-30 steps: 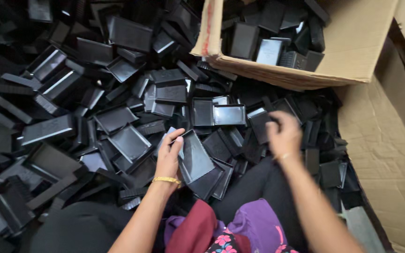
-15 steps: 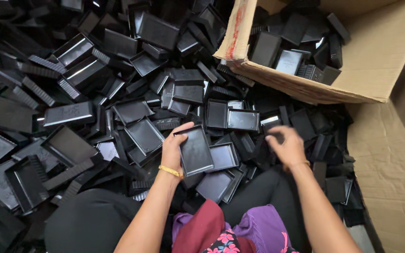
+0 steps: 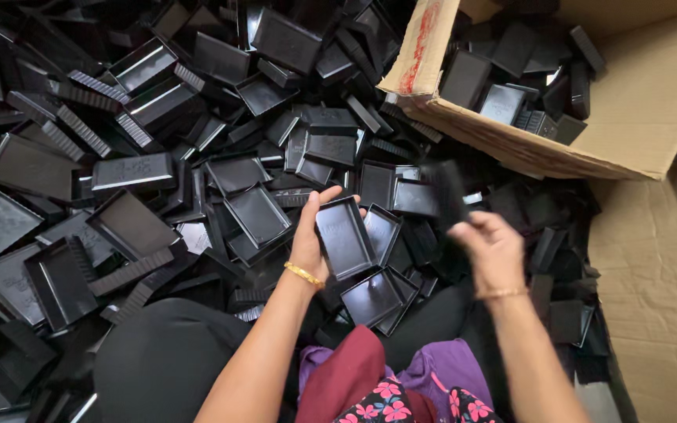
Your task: The person sits on the floor surrounded by a large pile of black plastic boxes, picks up a base and lid, fits the lid onto the base, and places the assembled box into a cardboard box beside them, repeating this for many boxes.
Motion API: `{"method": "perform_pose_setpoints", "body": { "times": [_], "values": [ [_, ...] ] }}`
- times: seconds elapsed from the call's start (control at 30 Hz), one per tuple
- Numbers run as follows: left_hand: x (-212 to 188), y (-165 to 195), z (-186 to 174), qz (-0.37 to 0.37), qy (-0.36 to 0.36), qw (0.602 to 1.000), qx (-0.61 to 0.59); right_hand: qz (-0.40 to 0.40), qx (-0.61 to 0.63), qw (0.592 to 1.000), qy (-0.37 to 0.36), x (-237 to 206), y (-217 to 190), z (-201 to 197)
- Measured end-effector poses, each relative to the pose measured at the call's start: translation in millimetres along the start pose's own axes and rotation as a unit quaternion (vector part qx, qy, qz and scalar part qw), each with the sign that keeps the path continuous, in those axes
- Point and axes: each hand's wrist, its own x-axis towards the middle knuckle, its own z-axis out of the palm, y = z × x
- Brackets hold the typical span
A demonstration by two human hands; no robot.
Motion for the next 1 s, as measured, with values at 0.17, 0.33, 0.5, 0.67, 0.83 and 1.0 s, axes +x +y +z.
{"method": "perform_pose_setpoints", "body": {
  "times": [0.17, 0.33, 0.5, 0.67, 0.83, 1.0],
  "values": [
    [-5.2, -1.4, 0.2, -0.025, -0.010, 0.999, 0.044, 0.157, 0.174, 0.966, -0.107, -47.0, -3.1, 74.8],
    [-8.7, -7.1, 2.0, -0.014, -0.033, 0.996, 0.082, 0.044, -0.070, 0.987, -0.138, -65.6, -5.5, 104.9],
    [-4.3, -12.6, 0.8, 0.001, -0.033, 0.992, 0.123, -0.009, -0.102, 0.974, -0.200, -71.8, -19.2, 112.2],
    [-4.5, -15.8, 2.3, 0.023, -0.034, 0.986, 0.164, -0.002, -0.249, 0.955, -0.159, -71.9, -33.3, 118.1],
    [-8.4, -13.5, 10.4, 0.046, -0.050, 0.970, 0.233, -0.019, -0.303, 0.945, -0.120, -70.8, -42.8, 119.2],
    [-9.5, -3.0, 17.3, 0.050, 0.005, 0.978, 0.203, 0.005, -0.008, 0.989, -0.145, -73.8, -47.4, 126.3]
  ]
}}
